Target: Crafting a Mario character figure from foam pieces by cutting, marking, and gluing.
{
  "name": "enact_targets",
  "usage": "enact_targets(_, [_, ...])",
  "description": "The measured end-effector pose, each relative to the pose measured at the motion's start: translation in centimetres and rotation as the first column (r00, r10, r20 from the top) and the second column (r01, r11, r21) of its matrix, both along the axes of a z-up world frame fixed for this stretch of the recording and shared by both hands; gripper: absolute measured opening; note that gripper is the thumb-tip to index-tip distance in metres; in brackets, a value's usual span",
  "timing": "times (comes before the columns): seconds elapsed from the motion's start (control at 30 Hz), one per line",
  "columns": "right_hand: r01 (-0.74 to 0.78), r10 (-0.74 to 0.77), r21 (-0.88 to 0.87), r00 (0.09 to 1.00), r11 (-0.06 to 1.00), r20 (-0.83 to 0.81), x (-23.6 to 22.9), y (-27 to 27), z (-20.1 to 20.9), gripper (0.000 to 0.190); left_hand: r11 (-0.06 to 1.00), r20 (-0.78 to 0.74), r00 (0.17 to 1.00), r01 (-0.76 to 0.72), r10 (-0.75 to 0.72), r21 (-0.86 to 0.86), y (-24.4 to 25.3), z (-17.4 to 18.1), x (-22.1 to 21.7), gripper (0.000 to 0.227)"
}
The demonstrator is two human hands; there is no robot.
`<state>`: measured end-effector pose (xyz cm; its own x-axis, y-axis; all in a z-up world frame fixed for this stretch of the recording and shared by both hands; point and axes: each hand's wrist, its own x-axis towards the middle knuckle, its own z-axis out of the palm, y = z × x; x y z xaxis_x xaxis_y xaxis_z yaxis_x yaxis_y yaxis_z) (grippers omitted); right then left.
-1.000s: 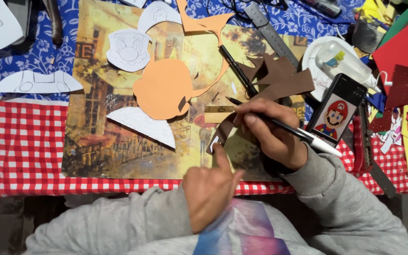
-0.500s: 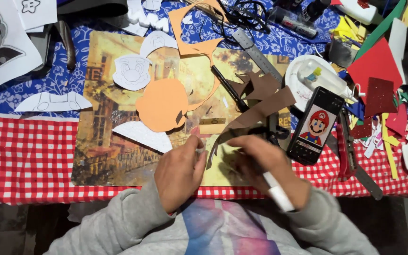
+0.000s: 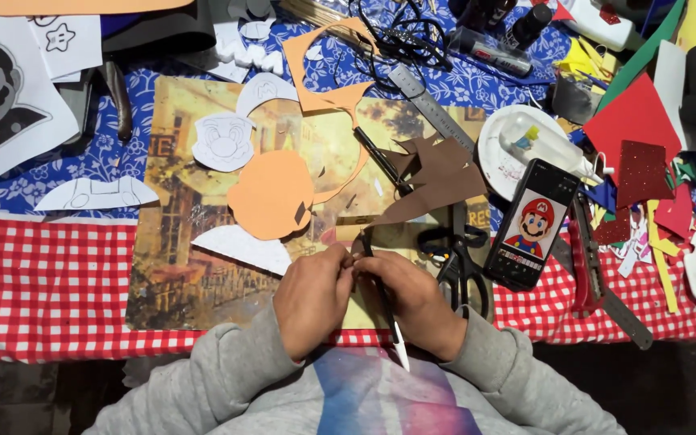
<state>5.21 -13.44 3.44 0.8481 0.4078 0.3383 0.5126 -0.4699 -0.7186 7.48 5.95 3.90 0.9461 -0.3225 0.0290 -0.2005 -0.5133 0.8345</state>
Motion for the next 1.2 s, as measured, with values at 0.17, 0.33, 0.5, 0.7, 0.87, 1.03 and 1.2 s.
enact_targets(0.17, [0.011,-0.014,-0.036,0.996,0.999,-0.089,0.1,-0.6,0.6,0.041,0.999,-0.013,1.000,-0.025,0.026,0.041,-0.1,-0.2,0.4,0.014])
enact_targets(0.33, [0.022,-0.025,-0.062,0.998,0.998,-0.049,0.0,-1.3,1.4,0.044,0.998,0.054,0.997,-0.059,0.059,-0.006,-0.2,0.3,0.7,0.014])
enact_targets(0.5, [0.158,-0.158,-0.102,0.987,0.982,0.011,-0.6,-2.3,2.7,0.049,0.996,0.068,0.997,-0.035,0.030,0.078,-1.4,-0.1,0.2,0.023])
enact_targets(0.7, [0.227,-0.218,-0.140,0.973,0.964,0.073,-1.1,-3.4,3.3,0.043,0.994,0.078,0.991,-0.112,0.112,-0.015,-1.2,0.7,0.9,0.016])
enact_targets(0.87, [0.192,-0.192,-0.159,0.981,0.968,0.012,-1.1,-3.3,4.3,0.046,1.000,-0.025,1.000,0.012,-0.012,-0.004,-1.9,2.2,0.4,0.022])
enact_targets(1.03, [0.149,-0.150,-0.124,0.989,0.981,0.006,-1.5,-3.1,4.8,0.047,0.999,0.071,0.997,-0.039,0.038,0.018,-1.9,1.1,0.5,0.015])
enact_targets(1.2, [0.051,-0.060,-0.231,0.998,0.972,-0.034,-1.3,-3.4,4.6,0.037,0.915,-0.082,0.965,-0.263,0.249,-0.305,-0.2,4.0,1.7,0.014])
